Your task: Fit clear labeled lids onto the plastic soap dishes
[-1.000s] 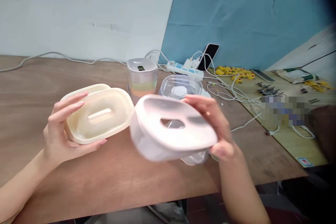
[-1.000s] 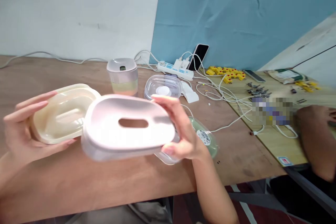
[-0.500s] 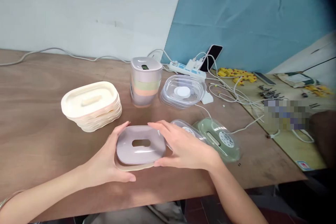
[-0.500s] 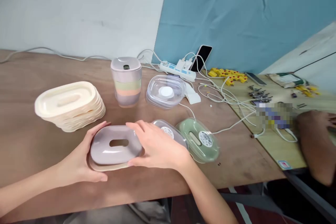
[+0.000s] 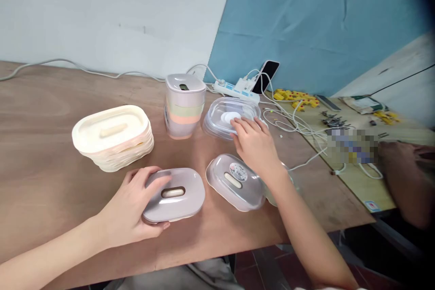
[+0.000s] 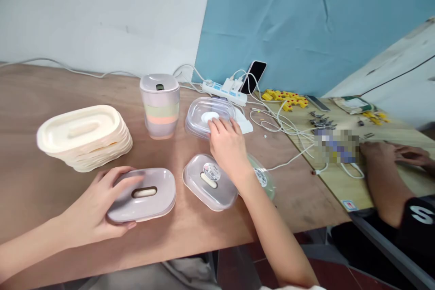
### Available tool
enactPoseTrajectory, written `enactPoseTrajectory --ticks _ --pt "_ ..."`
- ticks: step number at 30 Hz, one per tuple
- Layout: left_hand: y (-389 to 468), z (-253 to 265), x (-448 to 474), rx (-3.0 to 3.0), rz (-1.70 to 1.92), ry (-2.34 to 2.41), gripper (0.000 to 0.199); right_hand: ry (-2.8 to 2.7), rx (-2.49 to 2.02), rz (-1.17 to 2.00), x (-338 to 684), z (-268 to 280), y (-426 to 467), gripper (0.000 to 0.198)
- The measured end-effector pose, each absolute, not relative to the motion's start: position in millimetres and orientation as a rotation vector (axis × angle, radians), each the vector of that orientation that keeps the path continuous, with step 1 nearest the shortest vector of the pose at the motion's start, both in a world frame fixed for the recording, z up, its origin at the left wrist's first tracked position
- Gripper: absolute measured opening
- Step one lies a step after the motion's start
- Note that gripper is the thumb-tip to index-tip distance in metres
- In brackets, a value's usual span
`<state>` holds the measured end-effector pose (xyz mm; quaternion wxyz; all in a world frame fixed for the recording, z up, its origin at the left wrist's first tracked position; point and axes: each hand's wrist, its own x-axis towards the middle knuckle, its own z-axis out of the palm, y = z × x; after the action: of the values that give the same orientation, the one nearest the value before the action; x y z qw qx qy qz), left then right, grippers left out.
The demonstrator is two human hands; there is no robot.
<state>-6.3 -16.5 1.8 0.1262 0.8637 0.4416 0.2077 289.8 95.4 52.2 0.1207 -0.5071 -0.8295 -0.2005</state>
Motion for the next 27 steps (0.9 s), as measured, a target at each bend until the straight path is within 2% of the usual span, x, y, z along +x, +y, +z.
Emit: enactPoseTrajectory --ticks 6,11,21,27 --pt "-19 6 -6 2.574 0.624 1.060 0.059 -2.407 -1.574 -0.702 290 46 102 0.024" --pt "-21 7 -6 2.610 0.752 0.951 0.057 -2.304 -1.634 -0.598 290 49 101 0.016" --pt "-24 2 -6 2.617 0.678 0.912 0.065 -2.254 -1.512 -0.416 291 46 109 0.022" --pt "-26 0 -3 2.734 0.778 0.823 0.036 -2.273 -1.377 -0.408 289 52 105 0.007"
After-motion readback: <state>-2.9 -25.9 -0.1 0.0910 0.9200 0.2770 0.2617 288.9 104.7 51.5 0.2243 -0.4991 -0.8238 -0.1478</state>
